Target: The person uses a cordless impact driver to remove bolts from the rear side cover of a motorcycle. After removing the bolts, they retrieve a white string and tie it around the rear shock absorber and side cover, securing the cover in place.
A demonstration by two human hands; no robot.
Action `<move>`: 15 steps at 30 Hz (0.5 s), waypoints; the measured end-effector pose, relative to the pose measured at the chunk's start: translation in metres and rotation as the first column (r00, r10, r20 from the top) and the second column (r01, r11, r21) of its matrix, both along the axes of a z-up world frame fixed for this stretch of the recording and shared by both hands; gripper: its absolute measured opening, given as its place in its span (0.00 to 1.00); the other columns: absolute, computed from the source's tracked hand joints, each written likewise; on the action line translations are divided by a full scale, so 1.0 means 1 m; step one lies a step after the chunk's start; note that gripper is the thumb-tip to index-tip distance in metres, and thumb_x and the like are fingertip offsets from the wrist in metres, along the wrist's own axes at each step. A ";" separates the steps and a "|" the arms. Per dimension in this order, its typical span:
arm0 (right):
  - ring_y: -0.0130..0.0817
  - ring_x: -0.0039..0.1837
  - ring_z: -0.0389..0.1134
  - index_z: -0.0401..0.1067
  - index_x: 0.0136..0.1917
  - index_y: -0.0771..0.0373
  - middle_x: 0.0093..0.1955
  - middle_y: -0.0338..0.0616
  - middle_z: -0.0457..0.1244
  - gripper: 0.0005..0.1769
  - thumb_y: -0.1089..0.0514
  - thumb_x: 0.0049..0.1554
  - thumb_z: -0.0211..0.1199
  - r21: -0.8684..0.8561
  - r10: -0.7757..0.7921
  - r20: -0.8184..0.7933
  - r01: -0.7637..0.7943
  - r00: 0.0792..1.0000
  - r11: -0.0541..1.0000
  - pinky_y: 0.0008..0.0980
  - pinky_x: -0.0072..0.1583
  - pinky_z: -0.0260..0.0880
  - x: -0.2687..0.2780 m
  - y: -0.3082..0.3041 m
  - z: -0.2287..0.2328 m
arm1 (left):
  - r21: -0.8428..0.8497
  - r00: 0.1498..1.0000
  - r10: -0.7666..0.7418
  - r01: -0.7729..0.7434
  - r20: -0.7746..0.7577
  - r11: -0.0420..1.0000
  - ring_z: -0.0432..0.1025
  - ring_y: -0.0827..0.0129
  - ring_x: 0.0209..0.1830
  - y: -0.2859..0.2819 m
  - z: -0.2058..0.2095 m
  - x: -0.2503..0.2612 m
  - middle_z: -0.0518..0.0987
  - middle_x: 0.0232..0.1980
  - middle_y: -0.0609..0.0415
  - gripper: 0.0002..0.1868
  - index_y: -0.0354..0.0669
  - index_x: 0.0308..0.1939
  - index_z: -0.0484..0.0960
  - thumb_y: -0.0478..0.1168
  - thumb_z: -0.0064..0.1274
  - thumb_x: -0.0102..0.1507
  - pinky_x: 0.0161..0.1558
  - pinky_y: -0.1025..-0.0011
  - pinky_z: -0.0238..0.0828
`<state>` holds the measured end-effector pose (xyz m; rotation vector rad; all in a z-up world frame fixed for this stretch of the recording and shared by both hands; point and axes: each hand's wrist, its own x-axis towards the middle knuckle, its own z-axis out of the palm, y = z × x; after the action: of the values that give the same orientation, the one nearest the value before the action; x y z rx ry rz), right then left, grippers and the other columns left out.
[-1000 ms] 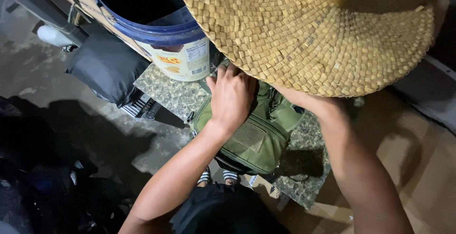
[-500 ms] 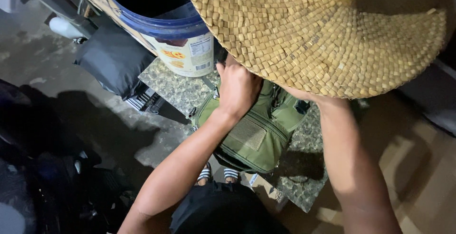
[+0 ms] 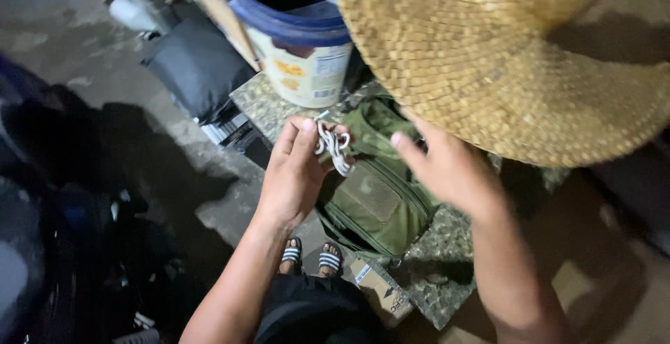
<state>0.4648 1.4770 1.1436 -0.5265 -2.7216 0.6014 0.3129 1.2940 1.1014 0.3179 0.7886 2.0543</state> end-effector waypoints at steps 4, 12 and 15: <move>0.48 0.66 0.68 0.71 0.63 0.65 0.65 0.55 0.65 0.23 0.50 0.60 0.66 -0.059 0.175 -0.105 -0.182 0.979 0.982 0.42 0.66 0.68 -0.004 -0.060 0.025 | -0.023 0.970 0.072 -0.069 0.232 0.997 0.76 0.62 0.55 -0.030 0.009 0.011 0.80 0.53 0.49 0.14 0.44 0.50 0.71 0.50 0.43 0.73 0.56 0.58 0.74; 0.35 0.49 0.71 0.72 0.56 0.68 0.49 0.46 0.68 0.15 0.60 0.57 0.68 -0.346 0.326 -0.212 -0.383 0.921 0.857 0.32 0.51 0.71 -0.034 -0.163 0.020 | -0.132 0.859 0.324 -0.296 0.395 0.946 0.76 0.66 0.48 -0.130 0.005 0.045 0.83 0.47 0.49 0.19 0.37 0.49 0.78 0.50 0.42 0.71 0.54 0.66 0.72; 0.26 0.43 0.67 0.75 0.56 0.65 0.44 0.40 0.68 0.13 0.58 0.60 0.64 -0.619 0.384 -0.109 -0.365 0.917 0.695 0.29 0.47 0.69 -0.042 -0.197 0.008 | -0.186 0.805 0.568 -0.540 0.172 0.821 0.74 0.65 0.41 -0.184 -0.016 0.055 0.81 0.41 0.51 0.14 0.38 0.46 0.75 0.47 0.45 0.74 0.48 0.64 0.70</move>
<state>0.4226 1.2798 1.1519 -0.0916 -2.6101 1.6637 0.3676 1.1096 1.0858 -0.2524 0.9471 2.5108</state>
